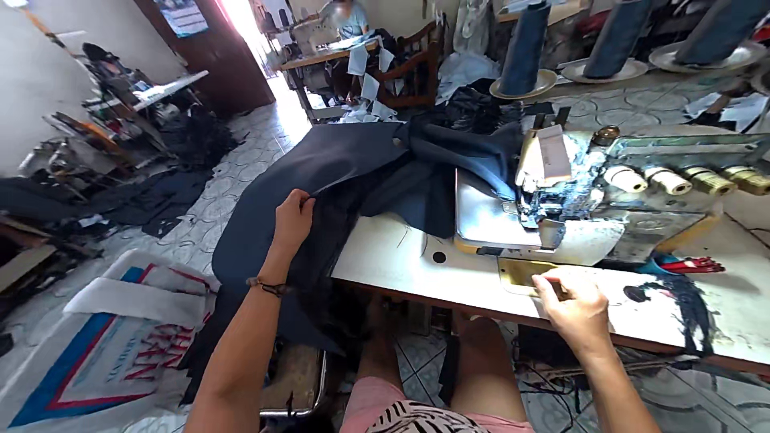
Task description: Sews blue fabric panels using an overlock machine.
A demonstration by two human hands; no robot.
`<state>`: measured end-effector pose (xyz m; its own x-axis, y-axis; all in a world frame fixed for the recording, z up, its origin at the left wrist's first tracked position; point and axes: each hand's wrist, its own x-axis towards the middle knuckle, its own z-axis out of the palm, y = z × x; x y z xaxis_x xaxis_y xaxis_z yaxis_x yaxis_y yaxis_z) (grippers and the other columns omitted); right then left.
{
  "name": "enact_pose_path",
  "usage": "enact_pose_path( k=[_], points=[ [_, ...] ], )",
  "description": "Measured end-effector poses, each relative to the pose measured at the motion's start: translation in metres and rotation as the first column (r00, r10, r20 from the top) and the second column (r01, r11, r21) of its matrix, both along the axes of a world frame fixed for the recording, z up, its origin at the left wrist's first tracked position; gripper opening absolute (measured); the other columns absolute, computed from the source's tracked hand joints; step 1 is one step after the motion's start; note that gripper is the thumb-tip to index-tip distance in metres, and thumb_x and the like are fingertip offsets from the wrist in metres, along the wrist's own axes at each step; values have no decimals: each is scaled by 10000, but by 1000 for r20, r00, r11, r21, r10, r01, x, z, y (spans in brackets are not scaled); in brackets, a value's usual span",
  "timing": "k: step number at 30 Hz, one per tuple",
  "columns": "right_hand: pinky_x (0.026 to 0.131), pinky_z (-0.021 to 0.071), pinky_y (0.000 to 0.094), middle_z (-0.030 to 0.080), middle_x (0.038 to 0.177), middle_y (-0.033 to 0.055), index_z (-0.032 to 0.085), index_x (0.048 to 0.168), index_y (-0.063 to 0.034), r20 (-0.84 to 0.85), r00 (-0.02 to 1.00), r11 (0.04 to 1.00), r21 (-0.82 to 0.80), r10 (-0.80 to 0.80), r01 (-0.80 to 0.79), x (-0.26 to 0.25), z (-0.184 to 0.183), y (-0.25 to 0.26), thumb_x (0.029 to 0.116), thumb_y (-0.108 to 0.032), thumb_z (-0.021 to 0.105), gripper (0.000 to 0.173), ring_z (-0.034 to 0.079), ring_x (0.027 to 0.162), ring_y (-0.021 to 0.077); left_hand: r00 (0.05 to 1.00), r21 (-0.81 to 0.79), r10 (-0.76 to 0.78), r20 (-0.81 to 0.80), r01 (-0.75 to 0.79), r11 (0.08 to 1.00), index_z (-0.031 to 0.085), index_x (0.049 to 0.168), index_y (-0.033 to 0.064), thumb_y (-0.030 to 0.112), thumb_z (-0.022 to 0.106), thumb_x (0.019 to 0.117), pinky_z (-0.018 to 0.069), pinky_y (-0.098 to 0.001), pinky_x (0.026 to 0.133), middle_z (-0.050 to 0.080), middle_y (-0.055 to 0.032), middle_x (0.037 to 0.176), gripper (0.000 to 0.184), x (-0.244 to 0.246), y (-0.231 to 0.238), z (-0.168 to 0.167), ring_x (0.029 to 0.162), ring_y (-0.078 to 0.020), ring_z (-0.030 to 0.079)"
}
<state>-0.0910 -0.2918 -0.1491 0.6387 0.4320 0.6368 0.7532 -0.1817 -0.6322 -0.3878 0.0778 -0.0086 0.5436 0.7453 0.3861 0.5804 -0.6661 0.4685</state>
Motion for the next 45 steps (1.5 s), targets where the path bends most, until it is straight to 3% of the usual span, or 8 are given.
enact_pose_path(
  k=[3,9,15,21,24,28,38,45],
  points=[
    [693,532,156,667,848,-83,649,947,-66,-525,787,939,278,324,-201,-51,22,11,1012,-118,462,205,616,734,-27,995,-167,-103,-6,101,981,555,1303,-64,177,496,1090,542,-582,875,658,-286,1122,327,13,-33,12,976,-403,672],
    [919,582,369,675,1240,64,363,1474,-27,-782,-88,677,584,616,-447,-110,30,50,1027,-531,443,678,689,1078,172,794,-636,-608,-29,454,624,555,1394,-29,132,460,1064,545,-411,977,684,-191,1223,380,18,-190,-54,1084,-224,683],
    [853,562,249,693,1000,49,578,1223,20,-896,246,905,289,370,-312,-98,30,43,1040,-82,543,212,671,913,52,144,-644,-989,34,760,88,666,1299,-20,124,674,976,584,-448,870,725,-192,1070,354,4,-233,-86,944,-290,716],
    [986,539,236,686,1204,81,553,1345,55,-751,437,855,330,494,-399,-123,0,14,1012,-49,490,354,655,1084,27,544,50,-817,-189,837,545,675,1303,54,303,543,1048,521,-491,1015,681,-142,1266,380,111,-173,-65,1200,-311,639],
    [997,524,207,684,1201,60,561,1317,79,-723,460,847,346,515,-403,-132,-3,-6,998,-21,496,341,638,1097,-5,433,-119,-877,-211,879,462,616,1386,46,407,469,1069,469,-520,1074,686,-126,1268,502,145,-160,-63,1217,-283,633],
    [979,538,200,693,1174,18,570,1300,61,-724,454,842,343,519,-416,-125,-12,-27,1006,-25,484,319,650,1063,-17,316,-323,-945,89,906,273,705,909,17,167,686,960,503,-216,629,649,-13,749,160,161,-159,-69,662,-43,585],
    [888,575,232,717,1006,-80,634,1185,-67,-715,262,703,430,648,-566,-93,7,-10,1032,-138,521,203,675,944,-12,264,-198,-961,88,950,242,752,910,38,103,697,945,553,-206,684,707,-11,810,92,139,-174,-56,726,-37,643],
    [850,526,135,708,928,-48,710,1024,0,-512,646,812,211,566,-543,-105,21,-26,1034,-132,519,232,624,898,-97,75,-109,-972,-225,989,102,690,887,84,609,639,892,527,-370,687,613,-4,719,528,147,-183,-59,687,-141,611]
  ],
)
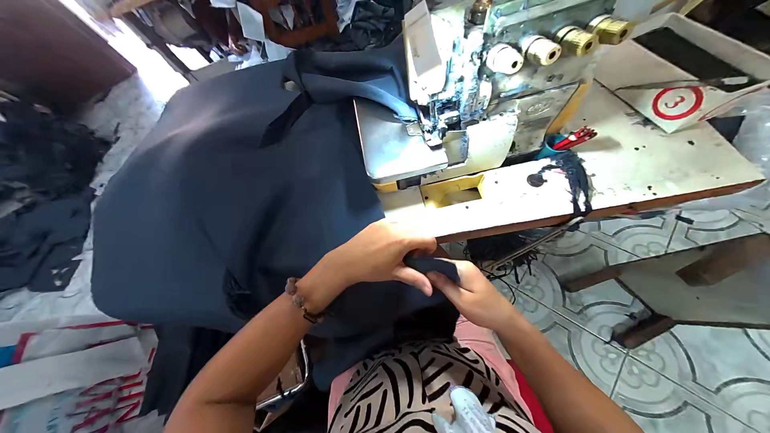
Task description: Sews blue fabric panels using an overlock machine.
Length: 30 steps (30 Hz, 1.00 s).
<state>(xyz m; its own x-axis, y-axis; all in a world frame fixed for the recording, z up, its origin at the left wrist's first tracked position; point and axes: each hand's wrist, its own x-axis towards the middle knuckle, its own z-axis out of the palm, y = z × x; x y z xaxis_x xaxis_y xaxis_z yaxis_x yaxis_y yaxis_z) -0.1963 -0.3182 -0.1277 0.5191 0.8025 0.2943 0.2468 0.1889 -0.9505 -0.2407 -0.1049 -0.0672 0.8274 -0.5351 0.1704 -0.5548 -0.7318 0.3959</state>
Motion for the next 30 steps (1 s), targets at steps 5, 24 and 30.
enact_pose_path(
  k=[5,24,30],
  points=[
    [901,535,131,705,1115,-238,689,1231,-361,18,992,971,206,-124,118,12,22,-77,1057,-357,530,235,631,1025,-119,998,252,57,-35,-47,967,731,880,99,419,779,849,372,-751,1043,708,-58,800,325,5,35,14,879,-295,711],
    [880,570,171,722,955,-218,580,1117,-216,-395,762,852,-121,-513,510,45,-4,-121,998,0,466,272,676,909,-78,605,-448,784,-140,-745,495,650,907,10,20,680,945,506,-179,624,643,6,745,49,-111,101,93,640,-2,578],
    [909,513,149,722,1047,-105,694,1149,-161,106,961,967,-55,254,-250,-1,23,-99,1063,-289,535,221,630,996,-95,481,-112,795,369,-826,552,702,974,-69,136,672,968,541,-560,803,706,-219,882,207,-49,118,151,836,-343,692]
  ],
)
